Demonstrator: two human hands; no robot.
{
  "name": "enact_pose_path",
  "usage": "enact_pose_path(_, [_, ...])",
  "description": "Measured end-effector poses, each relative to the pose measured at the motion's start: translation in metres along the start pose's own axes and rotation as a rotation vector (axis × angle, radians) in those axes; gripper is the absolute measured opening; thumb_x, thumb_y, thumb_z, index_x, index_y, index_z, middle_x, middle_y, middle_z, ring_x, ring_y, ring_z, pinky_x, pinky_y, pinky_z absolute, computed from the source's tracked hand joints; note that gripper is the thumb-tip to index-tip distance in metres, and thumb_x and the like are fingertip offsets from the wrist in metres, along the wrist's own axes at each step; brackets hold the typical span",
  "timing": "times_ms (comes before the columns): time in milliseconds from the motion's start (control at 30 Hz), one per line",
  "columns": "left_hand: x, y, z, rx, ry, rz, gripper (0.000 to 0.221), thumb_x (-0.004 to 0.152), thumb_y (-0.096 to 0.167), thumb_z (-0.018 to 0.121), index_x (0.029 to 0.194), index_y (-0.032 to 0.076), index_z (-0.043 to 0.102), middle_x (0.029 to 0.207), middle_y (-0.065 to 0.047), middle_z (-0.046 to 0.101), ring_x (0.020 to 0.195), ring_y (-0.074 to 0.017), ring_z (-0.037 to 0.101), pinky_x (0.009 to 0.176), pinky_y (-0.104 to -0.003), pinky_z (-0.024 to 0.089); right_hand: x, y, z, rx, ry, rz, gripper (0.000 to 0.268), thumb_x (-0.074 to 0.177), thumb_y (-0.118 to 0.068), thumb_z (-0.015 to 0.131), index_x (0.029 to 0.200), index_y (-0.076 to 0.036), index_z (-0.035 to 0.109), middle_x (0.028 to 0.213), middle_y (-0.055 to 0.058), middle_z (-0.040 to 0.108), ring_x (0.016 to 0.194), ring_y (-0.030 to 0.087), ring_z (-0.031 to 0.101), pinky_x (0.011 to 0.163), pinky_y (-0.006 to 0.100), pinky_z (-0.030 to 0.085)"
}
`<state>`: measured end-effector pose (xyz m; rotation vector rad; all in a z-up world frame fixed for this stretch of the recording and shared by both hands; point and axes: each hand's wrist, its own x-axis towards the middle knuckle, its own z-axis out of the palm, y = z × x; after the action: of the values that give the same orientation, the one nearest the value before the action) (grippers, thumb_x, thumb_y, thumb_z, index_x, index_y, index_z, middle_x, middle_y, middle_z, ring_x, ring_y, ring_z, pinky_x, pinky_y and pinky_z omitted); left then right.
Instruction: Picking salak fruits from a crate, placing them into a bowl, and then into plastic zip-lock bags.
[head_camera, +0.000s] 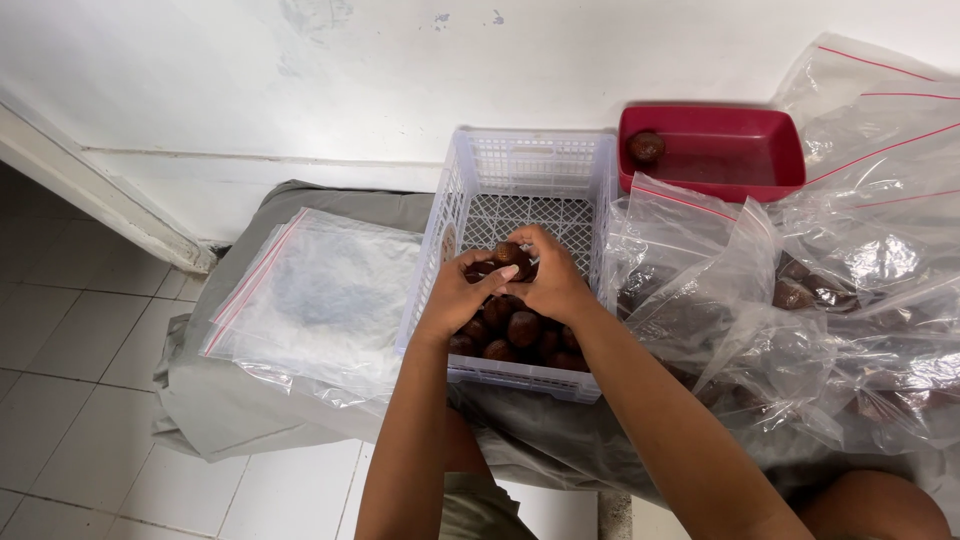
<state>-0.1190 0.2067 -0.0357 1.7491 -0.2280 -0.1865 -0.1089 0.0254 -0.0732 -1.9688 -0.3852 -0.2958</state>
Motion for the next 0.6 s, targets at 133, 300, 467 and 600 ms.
enact_pose_path(133, [0.010, -0.016, -0.002, -0.035, -0.007, 0.023, 0.043, 0.097, 0.025, 0.075, 0.121, -0.009, 0.067, 0.100, -0.030, 0.070, 0.088, -0.0306, 0.073, 0.066, -0.038, 0.064, 0.001, 0.005, 0.001, 0.035, 0.004, -0.063, 0.074, 0.065, -0.007, 0.095, 0.128, -0.004, 0.057, 0.116, 0.022, 0.062, 0.103, 0.048, 0.069, 0.084, 0.055, 0.060])
enact_pose_path(300, [0.022, -0.040, 0.000, -0.275, -0.046, 0.057, 0.025, 0.106, 0.019, 0.060, 0.108, -0.005, 0.067, 0.094, -0.019, 0.068, 0.086, -0.0276, 0.073, 0.071, -0.046, 0.067, -0.002, 0.008, 0.004, 0.165, 0.040, -0.113, 0.061, 0.079, -0.013, 0.091, 0.129, -0.003, 0.059, 0.111, 0.018, 0.067, 0.102, 0.036, 0.072, 0.094, 0.052, 0.056])
enact_pose_path(467, [0.019, -0.029, -0.003, -0.246, -0.100, 0.038, 0.038, 0.105, 0.035, 0.062, 0.112, -0.002, 0.067, 0.104, -0.022, 0.069, 0.093, -0.0347, 0.074, 0.075, -0.048, 0.065, 0.000, 0.007, 0.002, 0.103, 0.040, -0.063, 0.063, 0.095, -0.024, 0.077, 0.138, -0.004, 0.036, 0.113, 0.021, 0.063, 0.105, 0.042, 0.066, 0.094, 0.058, 0.050])
enact_pose_path(600, [0.008, -0.018, 0.000, -0.152, -0.167, 0.082, 0.043, 0.090, 0.031, 0.083, 0.118, 0.002, 0.067, 0.113, -0.019, 0.067, 0.102, -0.0301, 0.070, 0.079, -0.041, 0.063, -0.007, -0.015, -0.003, 0.184, -0.002, 0.100, 0.059, 0.109, -0.028, 0.055, 0.146, -0.003, 0.016, 0.124, 0.029, 0.050, 0.109, 0.049, 0.060, 0.093, 0.066, 0.047])
